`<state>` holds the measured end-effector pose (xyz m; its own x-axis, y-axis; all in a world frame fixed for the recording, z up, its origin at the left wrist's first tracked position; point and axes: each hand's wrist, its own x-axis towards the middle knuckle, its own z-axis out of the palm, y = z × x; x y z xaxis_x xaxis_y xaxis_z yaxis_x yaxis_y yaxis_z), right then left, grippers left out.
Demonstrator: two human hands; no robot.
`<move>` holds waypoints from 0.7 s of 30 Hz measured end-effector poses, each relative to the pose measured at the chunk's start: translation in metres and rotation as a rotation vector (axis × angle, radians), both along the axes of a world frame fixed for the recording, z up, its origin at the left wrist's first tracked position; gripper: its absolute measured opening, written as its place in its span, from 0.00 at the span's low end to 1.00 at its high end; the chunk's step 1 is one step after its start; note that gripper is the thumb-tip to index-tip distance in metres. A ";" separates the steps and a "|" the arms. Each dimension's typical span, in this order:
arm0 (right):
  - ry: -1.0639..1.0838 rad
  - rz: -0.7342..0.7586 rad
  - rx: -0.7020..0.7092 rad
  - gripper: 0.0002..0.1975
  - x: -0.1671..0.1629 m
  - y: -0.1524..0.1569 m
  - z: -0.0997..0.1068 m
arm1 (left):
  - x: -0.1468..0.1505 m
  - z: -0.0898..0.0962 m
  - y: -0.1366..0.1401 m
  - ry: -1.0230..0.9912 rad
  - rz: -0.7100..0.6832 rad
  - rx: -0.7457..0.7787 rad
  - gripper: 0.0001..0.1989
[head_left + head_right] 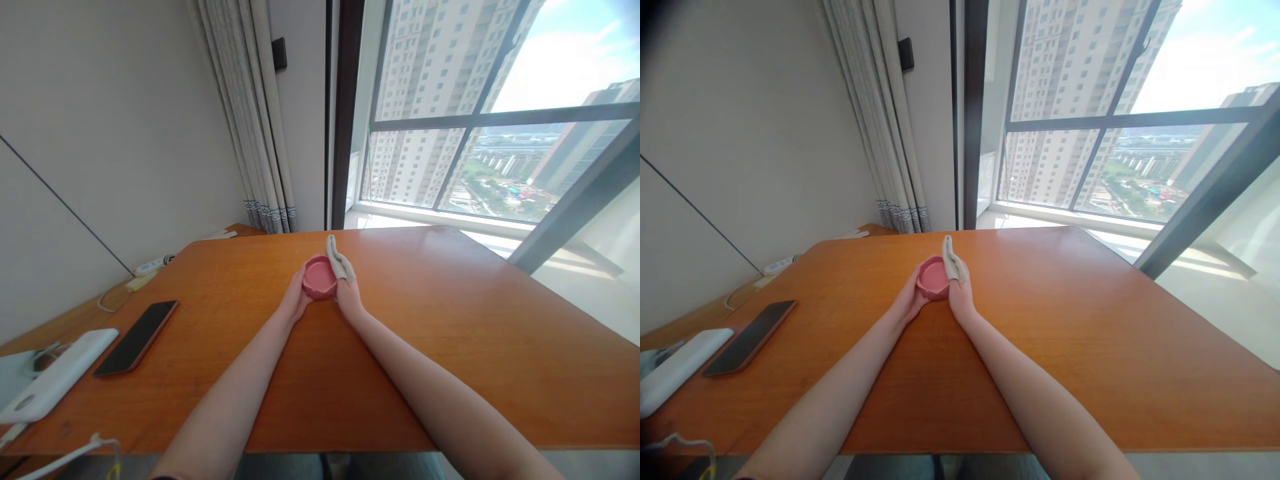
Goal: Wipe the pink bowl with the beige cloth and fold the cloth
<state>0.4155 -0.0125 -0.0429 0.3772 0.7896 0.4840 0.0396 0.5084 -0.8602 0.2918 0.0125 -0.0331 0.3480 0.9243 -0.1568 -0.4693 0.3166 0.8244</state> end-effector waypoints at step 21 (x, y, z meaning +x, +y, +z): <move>0.004 -0.054 -0.049 0.19 0.002 -0.001 0.005 | -0.003 0.007 -0.005 0.043 -0.070 -0.038 0.27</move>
